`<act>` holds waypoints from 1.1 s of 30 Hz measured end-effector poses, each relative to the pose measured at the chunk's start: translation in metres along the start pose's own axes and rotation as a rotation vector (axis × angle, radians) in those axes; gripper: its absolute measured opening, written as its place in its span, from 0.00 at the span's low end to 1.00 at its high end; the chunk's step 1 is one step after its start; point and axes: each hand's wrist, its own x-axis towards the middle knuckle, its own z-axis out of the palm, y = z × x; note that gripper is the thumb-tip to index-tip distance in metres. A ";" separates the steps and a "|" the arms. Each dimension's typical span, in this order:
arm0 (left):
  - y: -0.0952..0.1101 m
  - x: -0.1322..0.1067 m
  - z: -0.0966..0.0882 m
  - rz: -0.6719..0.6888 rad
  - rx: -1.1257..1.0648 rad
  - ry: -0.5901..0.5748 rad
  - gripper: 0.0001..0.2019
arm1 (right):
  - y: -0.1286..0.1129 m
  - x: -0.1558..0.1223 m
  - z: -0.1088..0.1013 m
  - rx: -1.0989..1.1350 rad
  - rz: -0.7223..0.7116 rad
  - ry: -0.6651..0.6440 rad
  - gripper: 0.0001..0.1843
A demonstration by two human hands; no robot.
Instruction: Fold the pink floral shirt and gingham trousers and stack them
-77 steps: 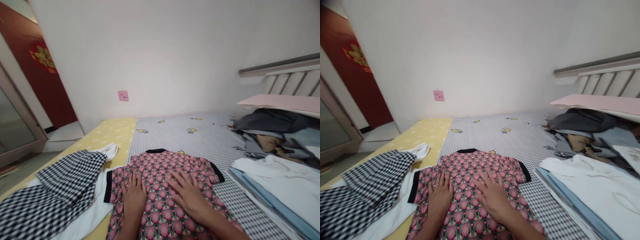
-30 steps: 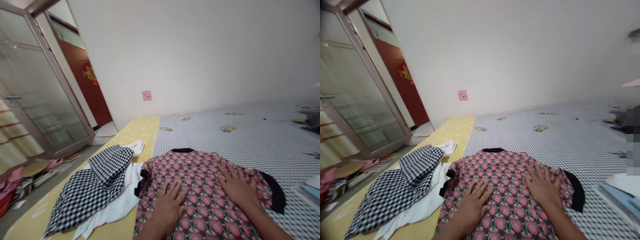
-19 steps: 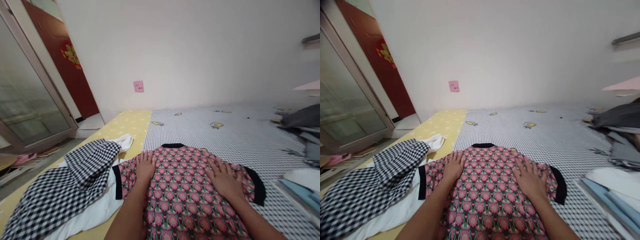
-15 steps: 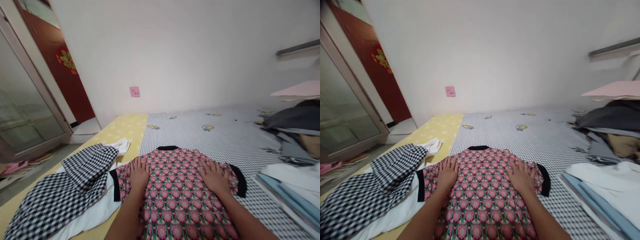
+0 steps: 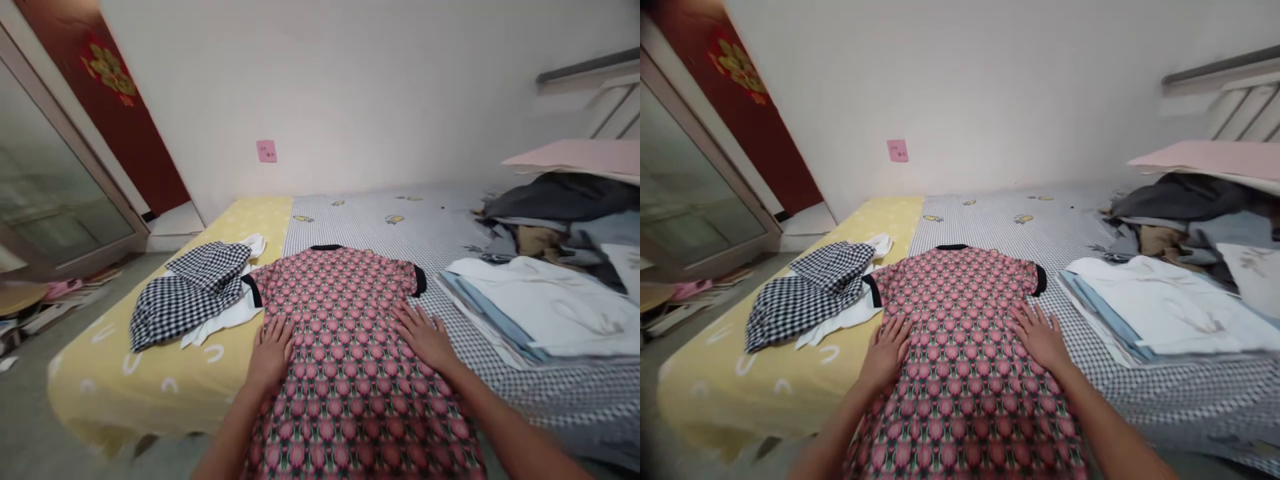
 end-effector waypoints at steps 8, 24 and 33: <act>-0.017 -0.189 0.056 -0.612 -0.865 0.155 0.35 | 0.023 -0.094 0.035 0.494 0.029 0.281 0.33; -0.008 -0.191 0.021 -1.146 -1.930 -0.205 0.25 | 0.008 -0.190 0.075 1.804 0.544 0.010 0.40; 0.007 -0.185 -0.040 -1.195 -2.041 0.190 0.03 | -0.002 -0.196 0.009 2.131 0.699 -0.062 0.28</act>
